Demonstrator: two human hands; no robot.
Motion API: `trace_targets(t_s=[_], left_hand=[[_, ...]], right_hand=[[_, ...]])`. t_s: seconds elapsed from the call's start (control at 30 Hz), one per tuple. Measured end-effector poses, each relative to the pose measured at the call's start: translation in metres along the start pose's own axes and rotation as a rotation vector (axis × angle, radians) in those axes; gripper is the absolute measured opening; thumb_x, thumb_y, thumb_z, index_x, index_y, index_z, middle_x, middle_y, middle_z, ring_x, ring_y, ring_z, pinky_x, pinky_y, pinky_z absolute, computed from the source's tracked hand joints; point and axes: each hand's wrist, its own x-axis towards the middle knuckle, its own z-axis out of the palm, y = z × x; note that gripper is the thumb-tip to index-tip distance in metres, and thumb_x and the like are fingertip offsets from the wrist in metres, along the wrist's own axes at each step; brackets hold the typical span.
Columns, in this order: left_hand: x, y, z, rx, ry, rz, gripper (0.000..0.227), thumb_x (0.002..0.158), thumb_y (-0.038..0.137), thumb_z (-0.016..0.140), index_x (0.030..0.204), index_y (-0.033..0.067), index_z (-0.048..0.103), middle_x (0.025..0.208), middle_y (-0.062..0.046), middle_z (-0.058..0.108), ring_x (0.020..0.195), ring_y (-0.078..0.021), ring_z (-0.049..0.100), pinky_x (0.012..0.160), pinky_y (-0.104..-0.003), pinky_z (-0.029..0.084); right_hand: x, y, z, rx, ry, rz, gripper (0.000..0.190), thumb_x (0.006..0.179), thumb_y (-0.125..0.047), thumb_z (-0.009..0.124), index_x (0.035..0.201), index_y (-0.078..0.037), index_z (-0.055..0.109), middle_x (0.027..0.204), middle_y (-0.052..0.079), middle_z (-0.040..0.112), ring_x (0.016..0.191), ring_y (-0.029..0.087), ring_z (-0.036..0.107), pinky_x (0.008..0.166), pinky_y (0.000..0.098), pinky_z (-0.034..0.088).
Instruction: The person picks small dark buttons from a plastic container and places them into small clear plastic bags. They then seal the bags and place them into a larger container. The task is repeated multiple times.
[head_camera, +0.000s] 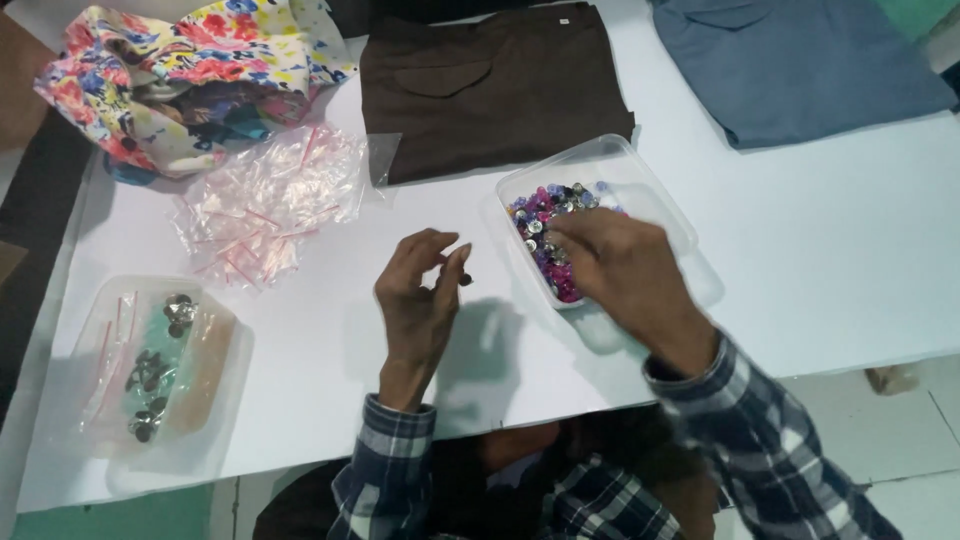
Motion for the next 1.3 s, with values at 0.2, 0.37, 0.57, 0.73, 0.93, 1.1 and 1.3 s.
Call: trace_targets(t_s=[0.2,0.37,0.57,0.73,0.93,1.1,1.3], left_hand=[[0.023,0.031,0.066,0.297,-0.373,-0.04,0.035,0.09,0.009,0.072,0.124,0.0034,0.066,0.135,-0.025,0.058,0.131,-0.0448,0.053,0.098,-0.048,0.055],[0.028,0.009,0.102,0.318,-0.462,-0.028,0.031,0.095,0.001,0.059,0.125,0.0039,0.066,0.142,-0.022,0.055,0.14,-0.0437,0.042,0.105,-0.046,0.052],[0.032,0.011,0.106,0.323,-0.537,-0.02,0.032,0.095,0.0,0.057,0.124,0.0072,0.068,0.142,-0.019,0.056,0.142,-0.0424,0.039,0.11,-0.049,0.047],[0.039,0.006,0.105,0.412,-0.618,-0.008,0.034,0.093,0.006,0.062,0.125,0.0147,0.068,0.143,-0.014,0.054,0.145,-0.0396,0.037,0.114,-0.056,0.04],[0.053,-0.005,0.141,0.333,-0.491,0.132,0.023,0.093,0.011,0.063,0.11,0.0217,0.073,0.107,0.002,0.073,0.107,-0.0242,0.071,0.094,-0.045,0.057],[0.06,-0.013,0.203,0.556,-0.725,0.263,0.027,0.073,0.011,0.072,0.094,0.0268,0.079,0.078,0.006,0.074,0.081,-0.0239,0.075,0.086,-0.044,0.057],[0.053,-0.022,0.225,0.642,-0.673,0.293,0.011,0.08,0.006,0.07,0.08,0.0156,0.075,0.071,-0.003,0.072,0.073,-0.024,0.075,0.081,-0.04,0.058]], right_hand=[[0.038,0.107,0.001,-0.419,-0.444,0.269,0.021,0.093,-0.014,0.069,0.109,-0.006,0.079,0.089,0.021,0.078,0.087,0.038,0.077,0.075,0.0438,0.062],[0.017,0.096,-0.014,-0.456,-0.6,0.316,0.027,0.091,-0.009,0.063,0.111,-0.011,0.08,0.09,0.019,0.078,0.086,0.039,0.077,0.073,0.046,0.062],[0.028,0.074,-0.02,-0.31,-0.581,0.317,0.027,0.093,-0.007,0.067,0.118,-0.01,0.077,0.102,0.02,0.078,0.092,0.039,0.076,0.079,0.0461,0.061],[0.032,0.094,-0.012,-0.333,-0.655,0.319,0.031,0.092,-0.005,0.066,0.12,-0.014,0.076,0.104,0.016,0.078,0.095,0.034,0.076,0.083,0.0444,0.061],[0.034,0.089,-0.047,-0.078,-0.552,0.456,0.022,0.091,-0.01,0.062,0.102,-0.002,0.078,0.093,0.024,0.077,0.092,0.044,0.074,0.078,0.047,0.059],[0.024,0.111,-0.042,-0.209,-0.524,0.402,0.018,0.087,-0.011,0.064,0.096,-0.001,0.076,0.083,0.022,0.075,0.084,0.04,0.075,0.07,0.0427,0.06],[0.022,0.092,-0.055,-0.197,-0.485,0.434,0.035,0.087,-0.008,0.061,0.119,0.003,0.069,0.091,0.026,0.074,0.088,0.042,0.075,0.075,0.0468,0.06]])
